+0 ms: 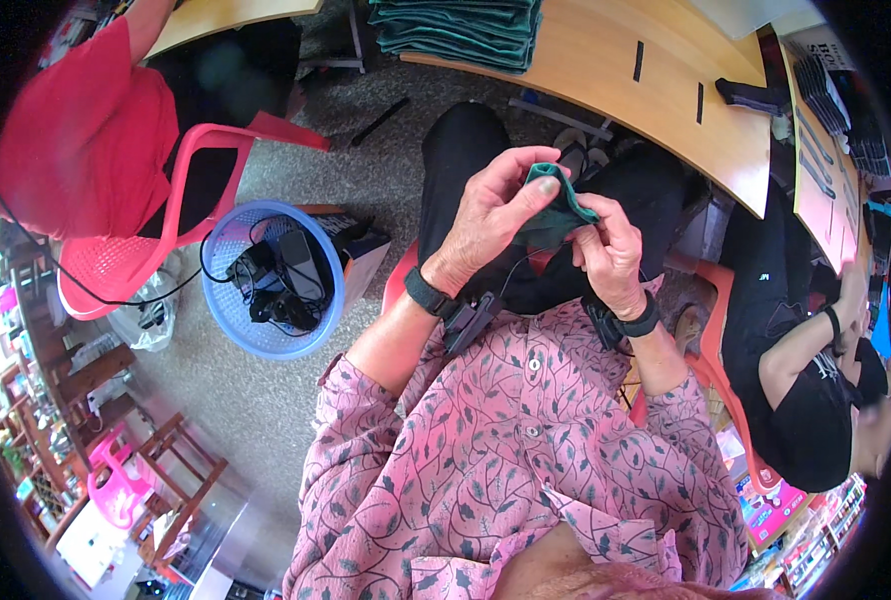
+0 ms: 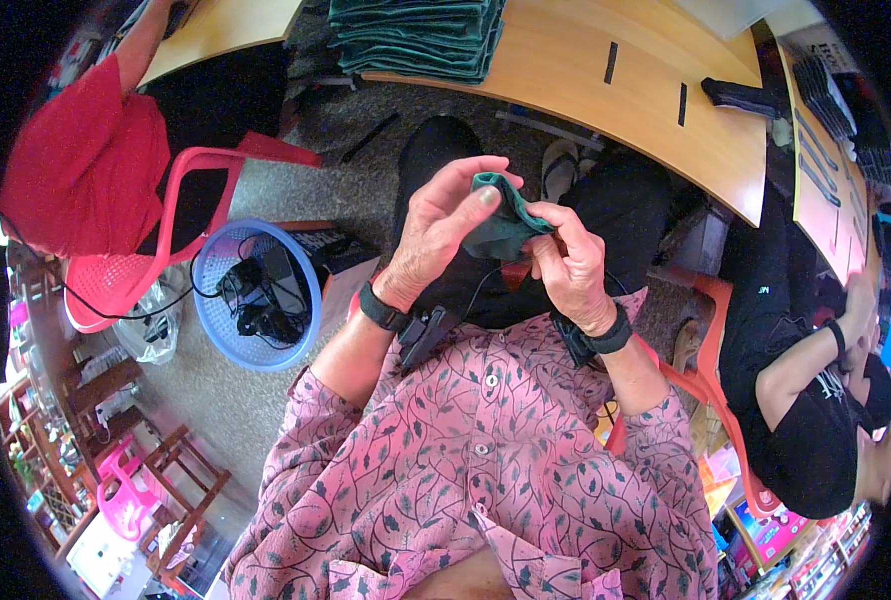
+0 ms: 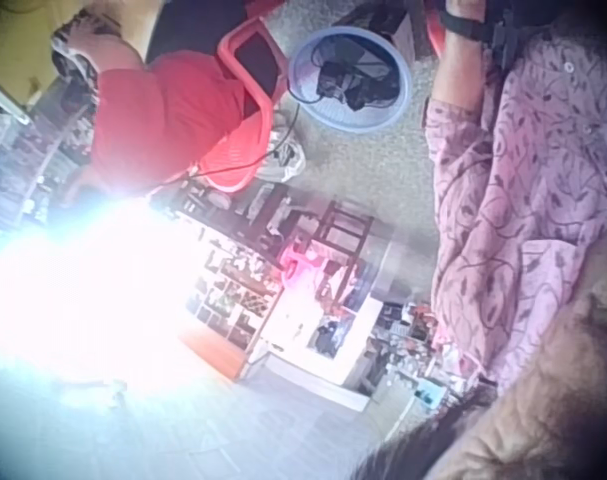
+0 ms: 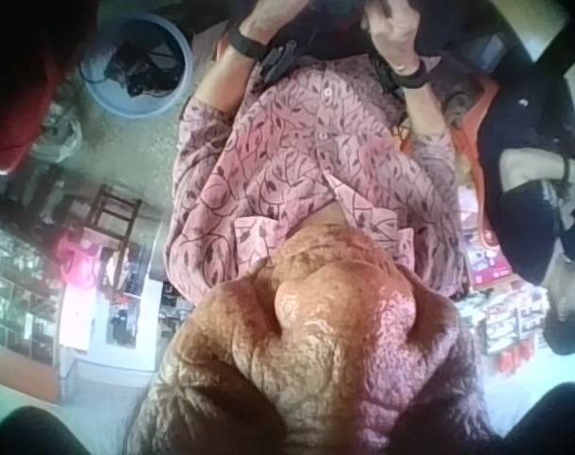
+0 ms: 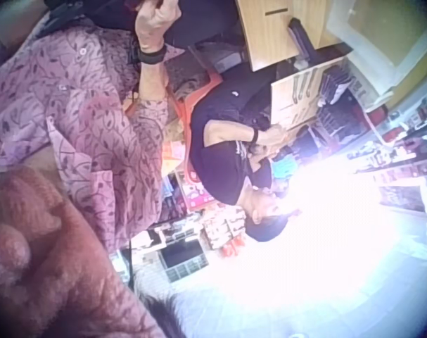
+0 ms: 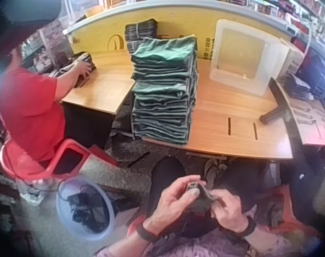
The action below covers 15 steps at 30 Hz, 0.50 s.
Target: The person sits at a table and sews a green fabric mask using a needle and thread. They manipulate the fabric, insert the needle, and pull the thread through to stitch the edges. After completing the sewing, they place the finished mask onto a stack of similar items on the table.
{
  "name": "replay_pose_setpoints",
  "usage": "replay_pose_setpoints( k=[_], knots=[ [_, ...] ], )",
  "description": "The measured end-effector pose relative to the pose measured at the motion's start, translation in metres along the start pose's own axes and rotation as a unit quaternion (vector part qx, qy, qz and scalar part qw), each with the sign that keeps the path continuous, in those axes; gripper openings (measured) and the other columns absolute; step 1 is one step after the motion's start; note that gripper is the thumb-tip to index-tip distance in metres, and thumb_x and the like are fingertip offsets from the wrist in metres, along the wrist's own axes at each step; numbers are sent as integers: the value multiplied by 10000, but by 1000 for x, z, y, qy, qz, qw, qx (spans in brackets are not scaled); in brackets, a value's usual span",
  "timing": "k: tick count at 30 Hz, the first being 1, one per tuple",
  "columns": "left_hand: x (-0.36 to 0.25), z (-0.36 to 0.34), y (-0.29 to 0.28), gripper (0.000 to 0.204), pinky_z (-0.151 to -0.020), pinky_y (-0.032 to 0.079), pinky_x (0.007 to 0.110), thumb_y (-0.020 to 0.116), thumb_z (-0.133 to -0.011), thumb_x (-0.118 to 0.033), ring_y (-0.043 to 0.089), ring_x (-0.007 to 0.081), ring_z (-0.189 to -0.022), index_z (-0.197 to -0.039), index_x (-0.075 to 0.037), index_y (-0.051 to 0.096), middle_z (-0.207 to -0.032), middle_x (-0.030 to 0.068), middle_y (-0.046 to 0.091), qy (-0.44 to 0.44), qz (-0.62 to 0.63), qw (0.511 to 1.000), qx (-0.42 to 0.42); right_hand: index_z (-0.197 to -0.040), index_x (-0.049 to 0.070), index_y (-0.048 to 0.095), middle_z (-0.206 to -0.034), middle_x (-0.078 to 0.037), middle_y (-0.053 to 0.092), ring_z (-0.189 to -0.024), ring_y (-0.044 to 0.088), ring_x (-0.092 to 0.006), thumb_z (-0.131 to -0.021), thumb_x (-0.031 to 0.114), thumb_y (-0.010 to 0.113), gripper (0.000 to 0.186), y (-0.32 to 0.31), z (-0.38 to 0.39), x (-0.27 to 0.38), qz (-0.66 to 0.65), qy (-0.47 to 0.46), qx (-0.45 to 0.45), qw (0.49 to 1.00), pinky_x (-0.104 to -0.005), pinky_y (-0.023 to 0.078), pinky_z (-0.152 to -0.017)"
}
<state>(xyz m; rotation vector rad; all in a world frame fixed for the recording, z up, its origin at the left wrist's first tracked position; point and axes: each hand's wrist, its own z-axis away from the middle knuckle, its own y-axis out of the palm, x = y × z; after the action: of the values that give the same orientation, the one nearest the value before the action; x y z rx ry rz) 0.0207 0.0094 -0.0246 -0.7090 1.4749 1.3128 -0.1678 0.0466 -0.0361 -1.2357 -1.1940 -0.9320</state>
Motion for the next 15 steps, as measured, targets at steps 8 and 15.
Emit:
replay_pose_setpoints(
  k=[8, 15],
  knots=[
    [11, 1, -4, 257, -777, 503, 237, 583, -996, -210, 602, 63, -882, -1119, -3, 672, -959, 14, 696, 16, -42, 998, -50, -1249, 35, 549, -765, -32, 638, -519, 511, -37, -957, -24, 531, 298, 3, -3, 3, -27, 29, -6, 999, -194, 420, -475],
    [2, 2, -2, 220, -681, 474, 227, 613, -977, -200, 565, 48, -783, -1034, -1, 686, -846, 2, 664, 17, -185, 982, -42, -1248, 28, 524, -761, -36, 644, -515, 494, -31, -975, 4, 516, 274, 1, 1, -3, -43, 33, -2, 999, -189, 403, -467]
  ],
)
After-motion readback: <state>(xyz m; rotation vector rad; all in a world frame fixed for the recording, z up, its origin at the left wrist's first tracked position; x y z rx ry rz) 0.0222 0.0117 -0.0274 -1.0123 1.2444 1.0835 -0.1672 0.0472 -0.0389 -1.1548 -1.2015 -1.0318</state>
